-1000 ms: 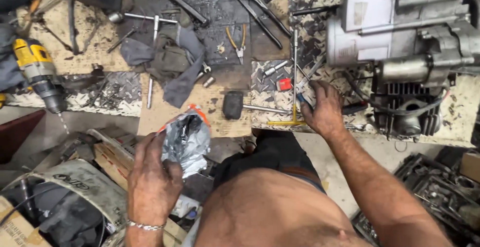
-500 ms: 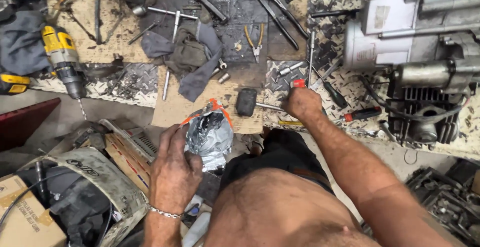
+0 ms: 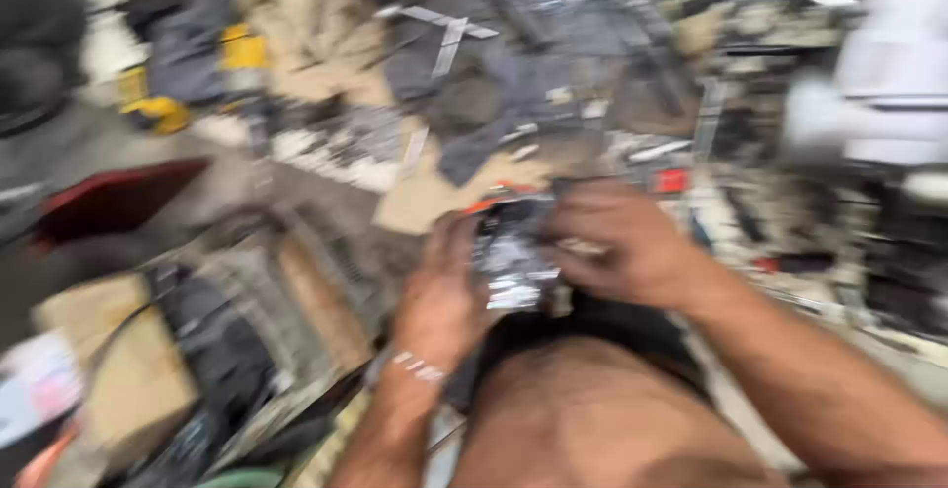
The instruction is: Repair a motorcycle engine by disassembling components and inspecting internal parts on a workbench
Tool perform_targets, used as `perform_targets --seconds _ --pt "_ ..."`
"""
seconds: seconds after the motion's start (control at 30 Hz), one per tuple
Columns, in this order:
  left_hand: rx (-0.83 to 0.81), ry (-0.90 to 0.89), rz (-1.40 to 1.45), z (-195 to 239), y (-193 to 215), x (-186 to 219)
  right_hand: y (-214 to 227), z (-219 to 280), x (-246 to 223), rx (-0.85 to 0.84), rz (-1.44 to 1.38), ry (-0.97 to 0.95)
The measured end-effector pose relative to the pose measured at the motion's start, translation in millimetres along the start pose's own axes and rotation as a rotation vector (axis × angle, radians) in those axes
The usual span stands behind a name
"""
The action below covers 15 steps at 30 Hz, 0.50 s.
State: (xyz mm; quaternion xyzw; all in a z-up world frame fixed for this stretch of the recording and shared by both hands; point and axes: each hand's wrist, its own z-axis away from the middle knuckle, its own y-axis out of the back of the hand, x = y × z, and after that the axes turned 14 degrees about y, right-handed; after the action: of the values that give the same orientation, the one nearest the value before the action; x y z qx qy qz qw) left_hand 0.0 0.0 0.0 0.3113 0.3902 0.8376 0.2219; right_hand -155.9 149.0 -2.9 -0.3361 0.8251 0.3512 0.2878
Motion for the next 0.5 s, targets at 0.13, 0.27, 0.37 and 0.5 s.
perform_targets --seconds 0.13,0.27,0.37,0.5 --pt "0.185 -0.384 0.049 -10 -30 -32 13 52 14 -0.200 0.467 -0.114" --pt "0.299 -0.064 -0.008 0 -7 -25 35 122 45 0.213 0.387 -0.458" --pt "0.265 -0.025 -0.017 0 -3 -38 44 195 85 0.040 0.684 -0.680" --pt "0.244 -0.040 -0.047 -5 -8 -44 54 183 83 -0.609 0.604 -1.326"
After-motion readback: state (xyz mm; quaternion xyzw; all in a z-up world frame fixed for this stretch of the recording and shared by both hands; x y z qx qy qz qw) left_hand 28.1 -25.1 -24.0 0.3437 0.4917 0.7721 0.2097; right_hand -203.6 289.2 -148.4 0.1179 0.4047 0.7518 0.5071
